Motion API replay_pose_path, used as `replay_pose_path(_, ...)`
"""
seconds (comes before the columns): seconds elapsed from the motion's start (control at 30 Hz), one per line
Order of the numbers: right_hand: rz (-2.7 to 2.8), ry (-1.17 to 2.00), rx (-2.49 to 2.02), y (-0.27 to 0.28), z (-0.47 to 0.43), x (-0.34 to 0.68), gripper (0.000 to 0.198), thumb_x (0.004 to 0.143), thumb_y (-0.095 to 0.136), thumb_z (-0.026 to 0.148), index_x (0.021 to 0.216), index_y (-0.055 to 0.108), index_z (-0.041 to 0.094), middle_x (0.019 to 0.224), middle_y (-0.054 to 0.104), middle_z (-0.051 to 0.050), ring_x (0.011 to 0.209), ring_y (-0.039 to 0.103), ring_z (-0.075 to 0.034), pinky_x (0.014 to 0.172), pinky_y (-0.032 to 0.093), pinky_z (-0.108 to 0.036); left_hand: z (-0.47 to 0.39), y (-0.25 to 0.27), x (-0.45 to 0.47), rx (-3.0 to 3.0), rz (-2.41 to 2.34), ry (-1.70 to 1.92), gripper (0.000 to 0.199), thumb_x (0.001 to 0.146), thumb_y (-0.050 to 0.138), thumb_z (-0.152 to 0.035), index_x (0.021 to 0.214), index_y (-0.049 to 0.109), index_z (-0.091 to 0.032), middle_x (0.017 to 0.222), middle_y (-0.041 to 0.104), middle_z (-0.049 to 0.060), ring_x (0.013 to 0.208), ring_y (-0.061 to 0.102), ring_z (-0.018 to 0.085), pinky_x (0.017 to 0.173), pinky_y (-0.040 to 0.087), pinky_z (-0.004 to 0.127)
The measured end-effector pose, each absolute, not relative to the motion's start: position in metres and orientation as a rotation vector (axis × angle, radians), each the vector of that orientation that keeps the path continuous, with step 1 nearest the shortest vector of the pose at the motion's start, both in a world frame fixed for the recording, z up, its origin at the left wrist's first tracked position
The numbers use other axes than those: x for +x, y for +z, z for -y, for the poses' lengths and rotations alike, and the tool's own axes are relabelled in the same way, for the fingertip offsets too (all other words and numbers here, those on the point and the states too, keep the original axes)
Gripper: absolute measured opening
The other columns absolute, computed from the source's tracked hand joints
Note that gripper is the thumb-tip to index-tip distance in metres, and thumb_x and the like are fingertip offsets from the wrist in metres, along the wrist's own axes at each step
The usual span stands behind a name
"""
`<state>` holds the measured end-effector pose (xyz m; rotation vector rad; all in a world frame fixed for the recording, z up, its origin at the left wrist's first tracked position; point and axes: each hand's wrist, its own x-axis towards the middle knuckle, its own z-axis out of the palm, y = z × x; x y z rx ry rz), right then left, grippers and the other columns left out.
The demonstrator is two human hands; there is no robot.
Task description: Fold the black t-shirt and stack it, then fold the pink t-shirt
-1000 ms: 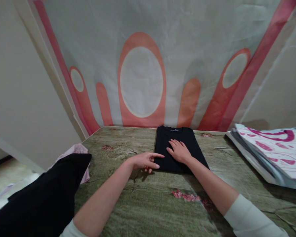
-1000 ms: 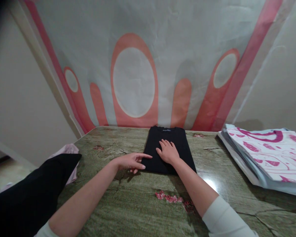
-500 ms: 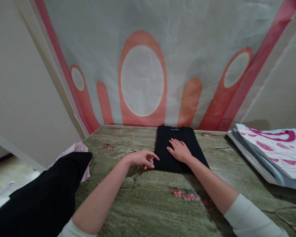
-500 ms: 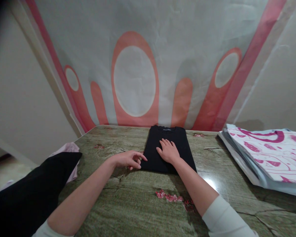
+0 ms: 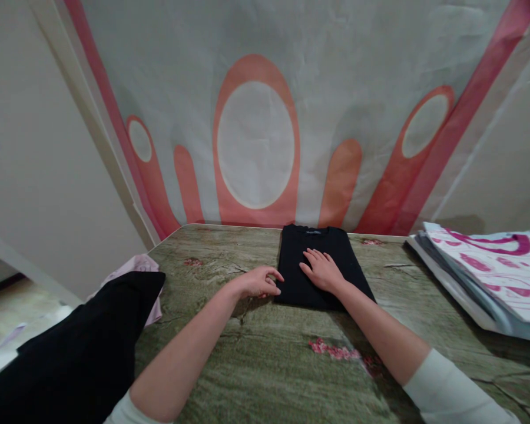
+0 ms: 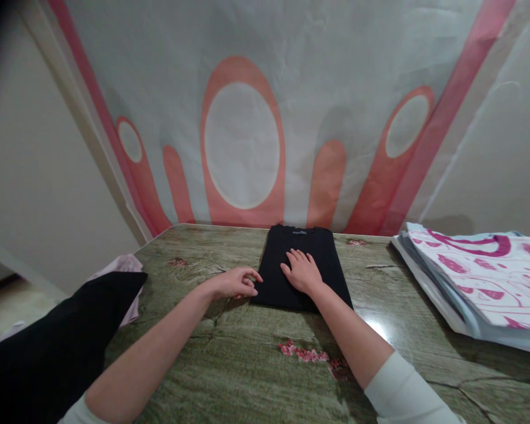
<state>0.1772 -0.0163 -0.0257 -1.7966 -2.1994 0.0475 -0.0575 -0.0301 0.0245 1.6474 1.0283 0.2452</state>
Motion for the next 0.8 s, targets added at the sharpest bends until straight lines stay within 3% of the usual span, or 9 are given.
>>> replay_pose_path(0.2, 2.246, -0.028, -1.630, -0.014, 0.025, 0.164, 0.046, 0.092, 0.028, 0.034, 0.130, 0.047, 0.015, 0.141, 0.039, -0.009, 0.132, 0.028, -0.021, 0.108, 0.016, -0.043, 0.034, 0.024, -0.052, 1.777, -1.098, 0.252, 0.036, 0.062, 0.065, -0.020, 0.096, 0.054, -0.014, 0.053, 0.049, -0.007, 0.043, 0.041, 0.006, 0.041, 0.033, 0.017)
replay_pose_path(0.33, 2.464, 0.137, -1.379, -0.009, 0.036, 0.144, 0.046, 0.092, 0.026, 0.027, 0.133, 0.043, 0.016, 0.142, 0.037, -0.006, 0.133, 0.027, -0.017, 0.107, 0.022, -0.037, 0.036, 0.022, -0.049, 1.862, -1.106, 0.220, 0.031, 0.062, 0.063, -0.021, 0.092, 0.057, -0.014, 0.053, 0.049, -0.007, 0.043, 0.044, 0.007, 0.041, 0.033, 0.018)
replay_pose_path(0.57, 2.594, 0.208, -1.319, -0.004, 0.049, 0.134, 0.049, 0.092, 0.027, 0.038, 0.138, 0.036, 0.023, 0.145, 0.032, -0.002, 0.135, 0.022, -0.019, 0.108, 0.018, -0.043, 0.034, 0.031, -0.054, 1.769, -1.084, 0.062, 0.030, 0.062, 0.067, -0.030, 0.087, 0.064, -0.013, 0.057, 0.053, -0.004, 0.045, 0.048, 0.008, 0.044, 0.038, 0.019)
replay_pose_path(0.8, 2.615, 0.194, -1.296, -0.007, 0.048, 0.133, 0.049, 0.093, 0.026, 0.041, 0.139, 0.033, 0.028, 0.145, 0.032, 0.000, 0.135, 0.021, -0.019, 0.108, 0.017, -0.045, 0.032, 0.025, -0.050, 1.720, -1.139, 0.207, 0.024, 0.067, 0.065, -0.034, 0.077, 0.060, -0.012, 0.055, 0.057, 0.000, 0.047, 0.056, 0.010, 0.043, 0.038, 0.018)
